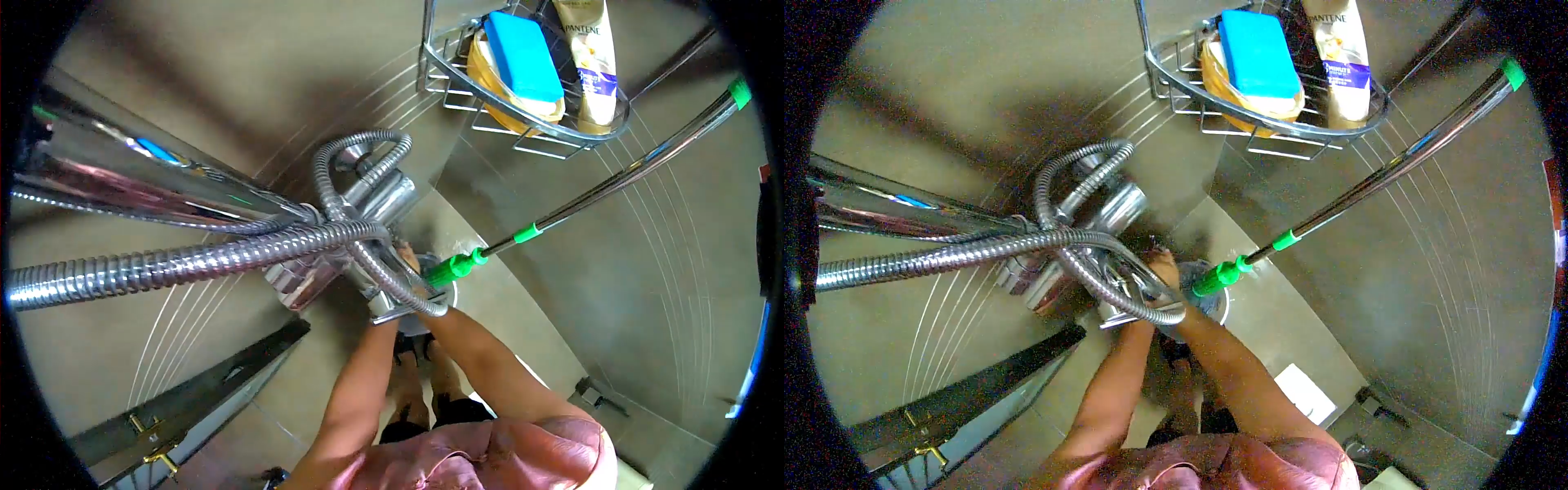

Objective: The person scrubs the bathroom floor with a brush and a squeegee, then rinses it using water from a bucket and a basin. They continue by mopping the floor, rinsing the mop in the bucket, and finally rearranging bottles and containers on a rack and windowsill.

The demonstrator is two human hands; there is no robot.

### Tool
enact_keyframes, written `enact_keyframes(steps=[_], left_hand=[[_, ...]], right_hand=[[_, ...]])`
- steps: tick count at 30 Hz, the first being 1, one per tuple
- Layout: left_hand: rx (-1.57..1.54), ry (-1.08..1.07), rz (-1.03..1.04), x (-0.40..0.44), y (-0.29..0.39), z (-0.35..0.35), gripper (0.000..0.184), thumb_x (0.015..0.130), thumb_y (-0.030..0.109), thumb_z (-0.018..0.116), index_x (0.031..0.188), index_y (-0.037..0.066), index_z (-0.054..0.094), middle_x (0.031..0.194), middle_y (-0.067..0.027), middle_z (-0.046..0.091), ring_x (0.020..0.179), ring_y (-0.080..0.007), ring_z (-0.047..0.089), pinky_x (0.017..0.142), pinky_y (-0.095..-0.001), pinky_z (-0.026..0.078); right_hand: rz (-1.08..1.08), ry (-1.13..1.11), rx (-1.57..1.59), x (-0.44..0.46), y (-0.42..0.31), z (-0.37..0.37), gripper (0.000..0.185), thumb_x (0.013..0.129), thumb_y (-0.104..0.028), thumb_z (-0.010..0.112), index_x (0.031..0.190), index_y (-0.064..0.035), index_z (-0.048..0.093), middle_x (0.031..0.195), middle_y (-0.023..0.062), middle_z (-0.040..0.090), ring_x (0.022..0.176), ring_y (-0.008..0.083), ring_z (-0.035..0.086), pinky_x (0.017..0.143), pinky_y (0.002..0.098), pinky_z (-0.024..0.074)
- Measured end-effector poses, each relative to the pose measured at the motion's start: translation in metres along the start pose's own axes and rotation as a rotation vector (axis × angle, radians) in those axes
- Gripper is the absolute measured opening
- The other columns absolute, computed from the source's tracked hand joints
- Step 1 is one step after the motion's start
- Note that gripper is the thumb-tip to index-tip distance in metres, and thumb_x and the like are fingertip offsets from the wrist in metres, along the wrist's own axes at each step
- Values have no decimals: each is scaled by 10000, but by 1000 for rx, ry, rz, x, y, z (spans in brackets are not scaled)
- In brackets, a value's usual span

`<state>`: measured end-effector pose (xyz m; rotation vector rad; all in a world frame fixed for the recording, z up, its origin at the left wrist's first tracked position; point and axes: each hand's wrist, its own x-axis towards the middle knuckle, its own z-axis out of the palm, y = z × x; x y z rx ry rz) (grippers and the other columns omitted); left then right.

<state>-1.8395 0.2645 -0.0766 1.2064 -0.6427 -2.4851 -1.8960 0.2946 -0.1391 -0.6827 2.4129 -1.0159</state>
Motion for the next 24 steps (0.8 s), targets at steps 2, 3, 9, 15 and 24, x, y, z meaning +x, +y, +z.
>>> enact_keyframes(steps=[2,3,9,15,24], left_hand=[[41,7,53,6,-4,1,199,813,235,511,937,80,520,850,-36,548,800,-170,523,705,-322,435],[60,4,78,6,-6,3,198,814,233,509,937,79,521,847,-35,547,799,-169,523,704,-321,434],[520,-61,421,16,-22,19,191,822,224,500,938,73,524,829,-31,545,795,-162,517,700,-318,428],[1062,-196,776,31,-28,43,186,830,214,490,939,68,527,811,-26,542,791,-155,512,696,-315,423],[920,75,886,44,-40,21,180,842,199,476,941,60,531,785,-19,538,785,-145,504,690,-310,415]], right_hand=[[-65,35,36,-3,0,0,322,736,-297,501,946,-74,600,950,151,581,1015,278,494,966,450,240],[-187,49,78,-7,1,-7,320,735,-302,500,937,-75,601,980,151,568,1037,287,475,974,450,223],[-500,1,334,-66,-43,-91,311,737,-276,525,950,-56,577,1066,167,515,1079,338,421,983,425,210],[-321,-280,549,-139,-79,-103,232,745,-165,536,929,-25,556,974,163,523,957,307,482,849,383,354],[-154,113,648,-48,-2,-38,287,856,-194,417,1066,-29,523,1069,126,521,1091,232,415,949,346,285]])
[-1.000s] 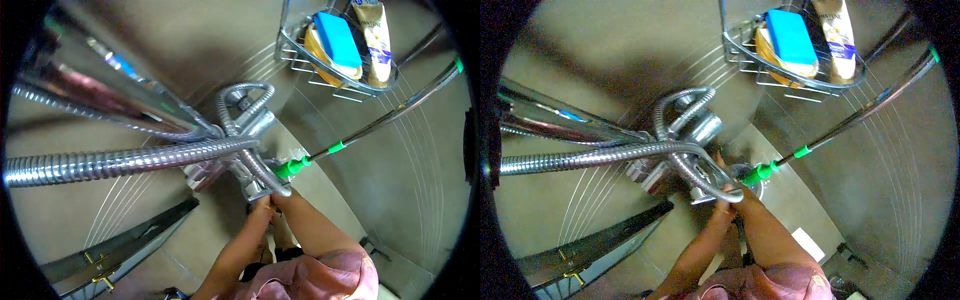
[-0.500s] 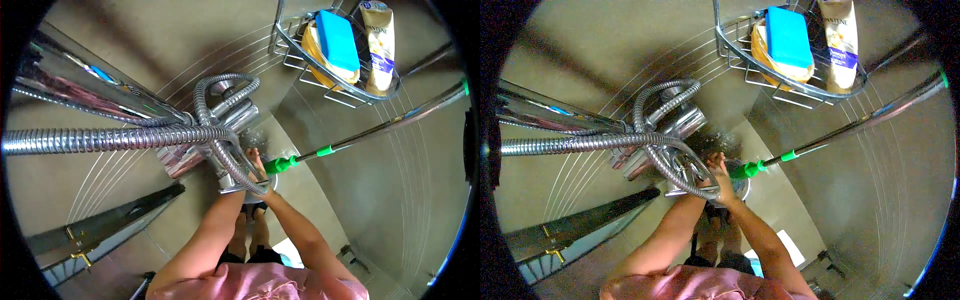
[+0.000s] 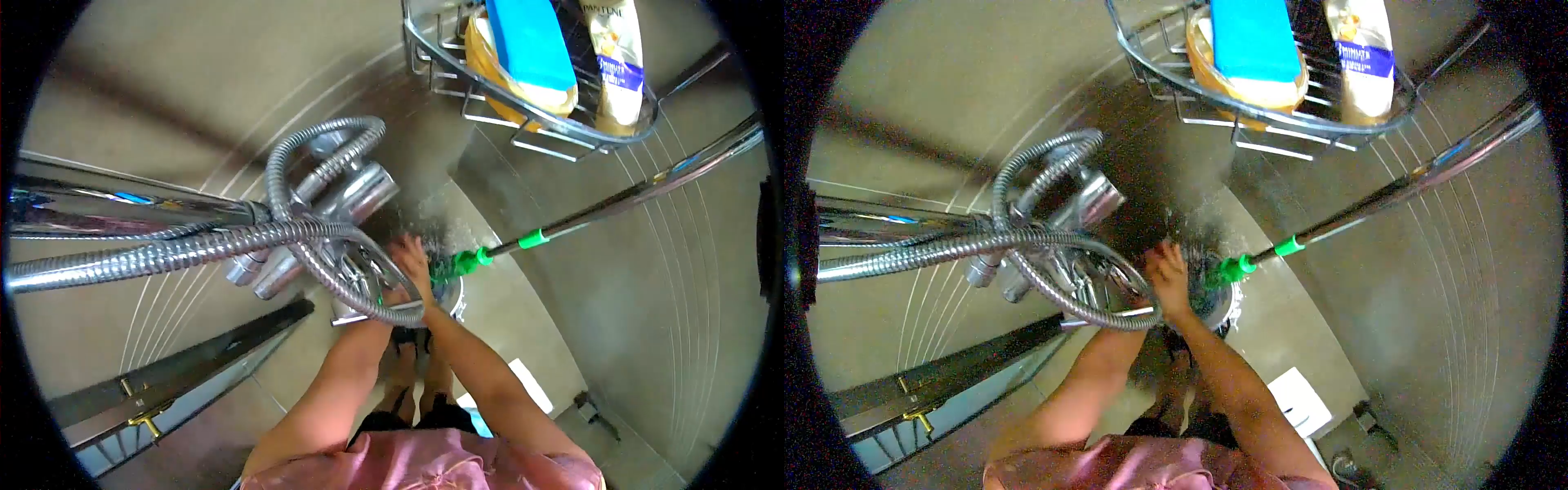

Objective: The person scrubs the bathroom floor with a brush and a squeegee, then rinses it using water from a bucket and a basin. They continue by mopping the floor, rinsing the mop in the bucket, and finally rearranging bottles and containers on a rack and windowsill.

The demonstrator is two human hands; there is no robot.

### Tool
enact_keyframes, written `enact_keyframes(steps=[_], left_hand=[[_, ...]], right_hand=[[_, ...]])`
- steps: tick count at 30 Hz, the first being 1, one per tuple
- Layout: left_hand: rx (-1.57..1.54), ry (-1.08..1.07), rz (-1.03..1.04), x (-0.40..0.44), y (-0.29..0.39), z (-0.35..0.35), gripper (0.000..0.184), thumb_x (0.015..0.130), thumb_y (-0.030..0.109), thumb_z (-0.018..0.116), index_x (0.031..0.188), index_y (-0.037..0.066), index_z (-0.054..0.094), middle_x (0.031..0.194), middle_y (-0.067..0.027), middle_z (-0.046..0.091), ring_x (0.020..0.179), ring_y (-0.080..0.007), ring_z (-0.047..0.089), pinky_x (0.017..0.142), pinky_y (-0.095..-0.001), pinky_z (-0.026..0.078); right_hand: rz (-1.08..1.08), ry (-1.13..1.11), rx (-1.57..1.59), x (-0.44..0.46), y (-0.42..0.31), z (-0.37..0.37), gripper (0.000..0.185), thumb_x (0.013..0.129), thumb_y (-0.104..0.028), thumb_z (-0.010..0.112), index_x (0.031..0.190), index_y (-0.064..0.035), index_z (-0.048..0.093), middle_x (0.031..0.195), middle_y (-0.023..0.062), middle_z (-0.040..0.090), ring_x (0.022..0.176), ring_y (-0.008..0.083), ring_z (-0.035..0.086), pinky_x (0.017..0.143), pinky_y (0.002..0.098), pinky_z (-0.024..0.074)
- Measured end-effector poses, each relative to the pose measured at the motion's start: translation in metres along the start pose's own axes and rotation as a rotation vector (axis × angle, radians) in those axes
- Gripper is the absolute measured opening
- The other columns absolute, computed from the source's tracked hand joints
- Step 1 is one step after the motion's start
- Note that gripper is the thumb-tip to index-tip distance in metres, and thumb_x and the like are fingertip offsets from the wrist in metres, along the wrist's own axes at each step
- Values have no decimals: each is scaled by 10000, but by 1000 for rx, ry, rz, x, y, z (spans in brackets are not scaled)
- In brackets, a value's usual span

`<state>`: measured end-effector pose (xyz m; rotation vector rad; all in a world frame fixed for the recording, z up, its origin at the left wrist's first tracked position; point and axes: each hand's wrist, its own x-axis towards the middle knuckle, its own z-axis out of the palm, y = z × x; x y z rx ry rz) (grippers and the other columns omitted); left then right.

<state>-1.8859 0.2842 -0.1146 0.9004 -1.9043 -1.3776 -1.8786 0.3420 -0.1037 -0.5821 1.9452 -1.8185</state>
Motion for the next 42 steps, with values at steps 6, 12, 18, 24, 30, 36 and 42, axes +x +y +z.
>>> enact_keyframes(steps=[6,12,18,24,30,36,42], left_hand=[[39,7,-19,34,-15,10,176,849,190,468,948,58,530,784,-24,537,779,-141,509,684,-303,419],[-997,178,-668,30,-8,5,227,857,173,446,1053,62,477,975,-116,497,856,-197,507,782,-323,420],[-1098,148,-772,2,27,3,316,865,174,410,1172,102,392,1146,-153,395,1036,-269,394,890,-374,318],[-543,-67,-460,-9,30,-18,405,869,179,386,1267,141,326,1282,-187,319,1186,-331,299,977,-420,239],[533,-537,372,-3,46,-65,390,796,304,518,1159,171,468,1202,-117,440,1176,-305,329,982,-469,185],[318,-713,806,10,44,-58,299,766,324,501,1021,180,561,1168,-66,484,1164,-245,370,1007,-417,199],[504,-346,210,14,-36,-101,351,769,323,504,1067,140,523,1106,-120,492,1077,-288,419,942,-506,226]], right_hand=[[581,271,1073,11,-62,33,435,853,-175,412,1254,-52,296,1227,97,375,1148,212,338,976,380,249],[376,104,1354,17,-69,24,458,873,-168,381,1304,-127,233,1345,91,212,1240,222,202,1012,387,173],[240,4,1705,24,-37,11,349,855,-226,405,1190,-131,379,1223,86,362,1098,227,352,974,392,235],[678,-351,1033,18,33,15,384,858,-257,404,1226,-155,364,1261,114,336,1090,256,398,944,391,299],[-228,-421,-1005,8,7,35,442,862,-264,392,1276,-139,302,1318,131,262,1135,278,374,949,405,303],[-442,-387,-1187,31,-23,-22,363,851,-218,420,1197,-109,403,1165,138,401,1029,268,464,854,403,384],[223,-71,-318,-17,-101,-119,150,812,-56,503,940,-51,581,841,89,621,725,170,605,636,283,478]])
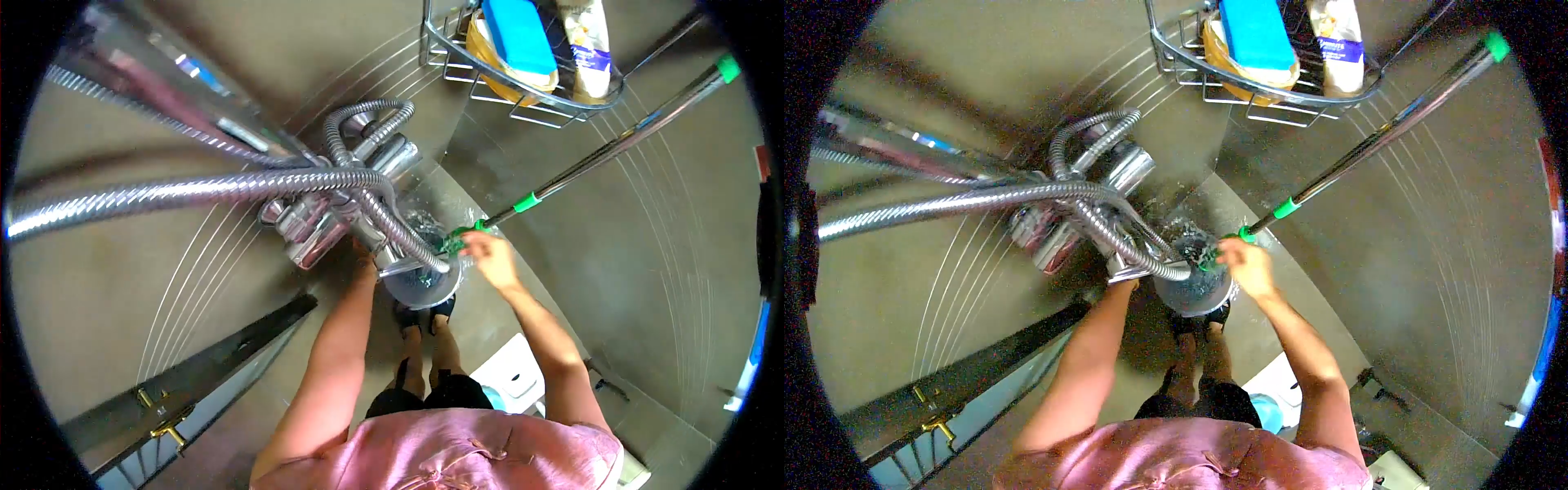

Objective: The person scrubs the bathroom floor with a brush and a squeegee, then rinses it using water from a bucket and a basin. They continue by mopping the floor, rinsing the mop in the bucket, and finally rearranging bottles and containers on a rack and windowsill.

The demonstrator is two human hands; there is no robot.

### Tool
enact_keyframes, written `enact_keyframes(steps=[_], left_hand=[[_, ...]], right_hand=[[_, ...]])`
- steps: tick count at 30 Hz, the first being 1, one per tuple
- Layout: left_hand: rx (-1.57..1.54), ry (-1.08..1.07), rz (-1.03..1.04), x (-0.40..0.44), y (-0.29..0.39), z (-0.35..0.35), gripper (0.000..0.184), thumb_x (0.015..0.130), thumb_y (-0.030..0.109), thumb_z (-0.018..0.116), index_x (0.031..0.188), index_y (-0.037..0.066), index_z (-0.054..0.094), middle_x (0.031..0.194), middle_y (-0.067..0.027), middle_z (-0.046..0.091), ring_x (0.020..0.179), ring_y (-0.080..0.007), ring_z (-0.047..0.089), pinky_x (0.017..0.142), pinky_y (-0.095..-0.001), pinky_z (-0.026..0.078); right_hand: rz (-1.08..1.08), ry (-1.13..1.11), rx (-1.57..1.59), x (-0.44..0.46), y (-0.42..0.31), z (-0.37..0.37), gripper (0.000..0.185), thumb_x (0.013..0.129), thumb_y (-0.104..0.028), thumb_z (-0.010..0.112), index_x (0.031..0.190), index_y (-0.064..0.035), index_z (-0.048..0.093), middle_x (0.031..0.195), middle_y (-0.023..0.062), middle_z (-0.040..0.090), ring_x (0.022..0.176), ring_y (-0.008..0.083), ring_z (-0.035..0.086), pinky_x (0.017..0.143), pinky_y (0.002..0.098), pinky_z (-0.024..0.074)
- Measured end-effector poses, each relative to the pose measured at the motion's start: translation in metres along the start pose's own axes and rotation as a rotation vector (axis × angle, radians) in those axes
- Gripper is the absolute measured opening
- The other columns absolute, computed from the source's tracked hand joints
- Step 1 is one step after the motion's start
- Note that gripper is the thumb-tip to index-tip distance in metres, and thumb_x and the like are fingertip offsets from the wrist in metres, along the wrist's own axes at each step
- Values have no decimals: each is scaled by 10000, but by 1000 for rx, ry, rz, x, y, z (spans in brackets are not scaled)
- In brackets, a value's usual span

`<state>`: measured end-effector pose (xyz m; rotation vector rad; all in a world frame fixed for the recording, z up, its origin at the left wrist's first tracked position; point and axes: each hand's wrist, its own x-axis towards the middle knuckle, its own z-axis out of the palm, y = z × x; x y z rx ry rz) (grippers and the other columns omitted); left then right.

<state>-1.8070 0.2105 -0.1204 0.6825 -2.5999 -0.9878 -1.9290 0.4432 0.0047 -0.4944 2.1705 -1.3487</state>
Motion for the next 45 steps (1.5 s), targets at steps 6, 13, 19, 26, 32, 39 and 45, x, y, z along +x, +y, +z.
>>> enact_keyframes(steps=[6,13,19,26,32,39,45], left_hand=[[518,-374,-490,-131,-37,-48,457,844,429,329,828,92,638,848,-140,608,797,-334,561,774,-485,381],[348,-259,-844,-322,-35,-112,429,859,373,327,829,32,585,843,-191,589,788,-369,548,686,-446,422],[137,79,-947,-434,-53,-151,170,775,171,458,790,20,537,796,-168,570,746,-327,537,634,-421,414],[75,103,-1425,-623,-72,-118,391,689,211,561,1003,-13,491,1047,-226,502,983,-342,482,831,-408,384],[-259,217,-1662,-677,-35,-112,553,692,270,588,1141,-19,441,1169,-233,448,1066,-347,442,905,-406,339],[-363,660,-1522,-689,-3,-122,416,775,239,558,1078,-32,468,916,-140,512,755,-231,472,757,-344,404],[-132,456,-1566,-750,-10,-84,342,790,214,535,1069,17,506,894,-154,552,780,-236,519,735,-341,425]], right_hand=[[-70,635,208,-14,-59,-118,669,751,-168,626,1299,-94,250,1329,152,276,1246,241,245,967,354,275],[-151,449,356,4,-133,-105,302,748,-318,628,824,-44,524,740,4,499,729,96,457,704,243,369],[-181,112,247,-111,-133,-27,279,770,-286,606,701,-36,503,650,25,527,602,95,466,602,235,378],[-115,48,479,-191,-85,-95,191,783,-227,605,680,-86,527,670,24,533,674,113,491,727,271,367],[-16,511,777,-204,-114,-66,272,718,-276,681,670,-117,466,631,-13,394,586,115,366,633,271,316],[-90,523,913,-162,-243,-56,264,658,-253,730,700,-137,496,610,-24,361,567,107,335,513,289,277],[-142,407,846,-140,-234,-69,276,653,-283,728,673,-127,501,651,-19,438,695,108,386,698,337,291]])
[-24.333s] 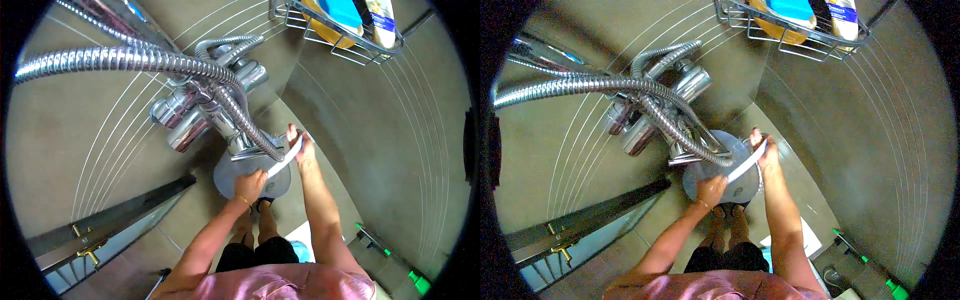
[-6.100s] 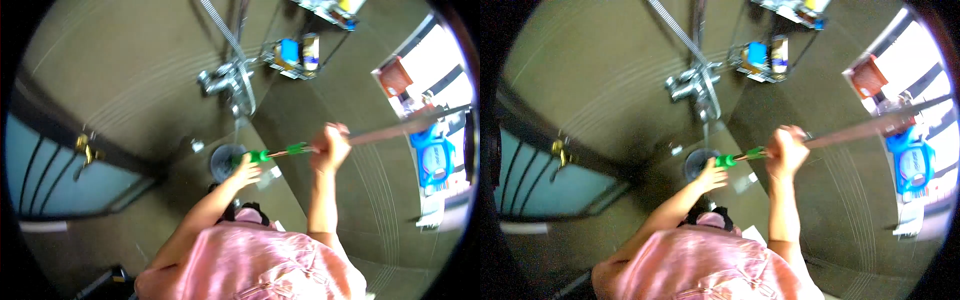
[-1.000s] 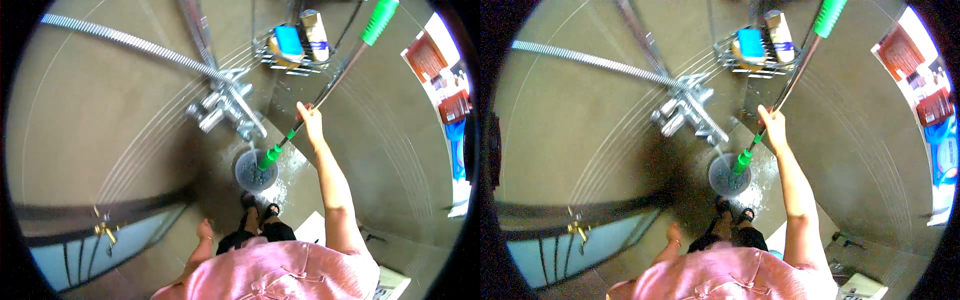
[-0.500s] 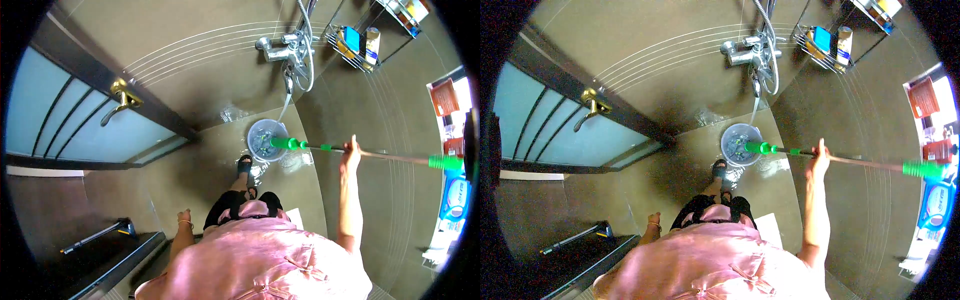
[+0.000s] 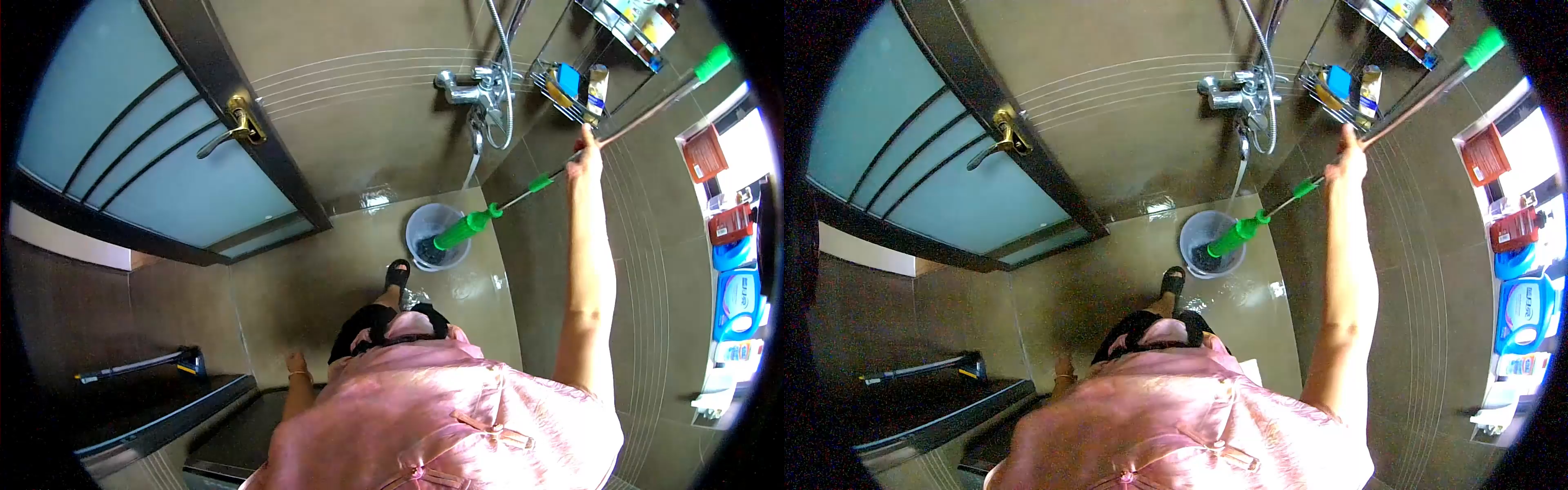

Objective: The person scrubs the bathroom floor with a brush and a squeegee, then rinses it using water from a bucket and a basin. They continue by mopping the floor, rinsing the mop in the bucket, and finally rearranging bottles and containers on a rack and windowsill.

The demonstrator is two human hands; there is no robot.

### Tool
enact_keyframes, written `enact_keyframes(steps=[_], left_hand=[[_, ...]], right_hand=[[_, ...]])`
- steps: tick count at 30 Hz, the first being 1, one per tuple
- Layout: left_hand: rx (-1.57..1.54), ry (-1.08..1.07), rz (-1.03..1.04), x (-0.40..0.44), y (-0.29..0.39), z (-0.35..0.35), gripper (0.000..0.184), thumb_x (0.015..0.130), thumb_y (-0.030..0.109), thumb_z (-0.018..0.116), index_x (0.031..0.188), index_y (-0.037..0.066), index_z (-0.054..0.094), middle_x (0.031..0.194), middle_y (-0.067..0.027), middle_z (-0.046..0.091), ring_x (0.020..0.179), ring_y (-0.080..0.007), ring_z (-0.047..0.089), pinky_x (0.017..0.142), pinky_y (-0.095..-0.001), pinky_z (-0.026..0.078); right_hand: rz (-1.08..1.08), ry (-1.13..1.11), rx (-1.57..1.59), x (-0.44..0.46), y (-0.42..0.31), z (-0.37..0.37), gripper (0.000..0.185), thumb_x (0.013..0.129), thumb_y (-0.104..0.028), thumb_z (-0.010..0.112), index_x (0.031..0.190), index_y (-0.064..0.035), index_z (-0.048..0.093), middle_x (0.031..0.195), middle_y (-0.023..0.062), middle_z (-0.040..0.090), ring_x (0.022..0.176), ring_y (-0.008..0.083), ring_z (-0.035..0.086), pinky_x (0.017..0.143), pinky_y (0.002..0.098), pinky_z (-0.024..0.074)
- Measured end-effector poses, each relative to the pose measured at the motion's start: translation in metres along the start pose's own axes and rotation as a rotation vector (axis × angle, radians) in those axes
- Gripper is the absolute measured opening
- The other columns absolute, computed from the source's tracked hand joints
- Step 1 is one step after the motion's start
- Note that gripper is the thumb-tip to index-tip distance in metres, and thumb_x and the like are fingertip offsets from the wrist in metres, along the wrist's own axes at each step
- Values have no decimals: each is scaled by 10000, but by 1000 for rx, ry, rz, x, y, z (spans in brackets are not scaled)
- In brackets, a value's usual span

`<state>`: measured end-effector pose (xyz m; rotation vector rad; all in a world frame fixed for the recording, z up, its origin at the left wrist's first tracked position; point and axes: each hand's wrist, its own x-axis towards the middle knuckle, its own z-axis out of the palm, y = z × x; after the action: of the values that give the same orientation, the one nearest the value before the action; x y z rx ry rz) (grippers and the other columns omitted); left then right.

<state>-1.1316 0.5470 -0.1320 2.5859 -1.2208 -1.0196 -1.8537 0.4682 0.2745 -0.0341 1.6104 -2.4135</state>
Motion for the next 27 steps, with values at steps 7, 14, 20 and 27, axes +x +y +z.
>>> enact_keyframes(steps=[7,14,20,27], left_hand=[[837,-373,564,63,-50,16,289,797,205,522,1056,80,547,841,-154,599,772,-230,571,691,-335,450],[-382,-217,390,58,44,-5,197,732,210,571,782,19,577,686,-98,560,651,-165,505,622,-331,427],[353,-54,428,18,190,48,451,793,402,382,774,19,619,811,-209,593,760,-381,556,719,-435,424],[-258,-481,1078,-56,420,169,231,804,244,477,856,27,535,816,-206,541,819,-359,512,703,-449,405]], right_hand=[[-388,-411,-428,-83,-33,-8,269,732,-256,654,832,-27,553,821,51,556,815,131,512,796,261,342],[-432,-129,-123,-133,-55,-40,316,792,-267,591,617,-114,378,477,-13,380,367,88,361,389,239,342],[-506,-54,-93,-183,-35,-77,286,824,-167,534,617,-111,346,451,-11,347,357,69,293,372,231,280],[-632,53,-59,-216,-33,-112,264,838,-125,486,628,-107,328,443,-10,314,364,80,290,385,238,293]])
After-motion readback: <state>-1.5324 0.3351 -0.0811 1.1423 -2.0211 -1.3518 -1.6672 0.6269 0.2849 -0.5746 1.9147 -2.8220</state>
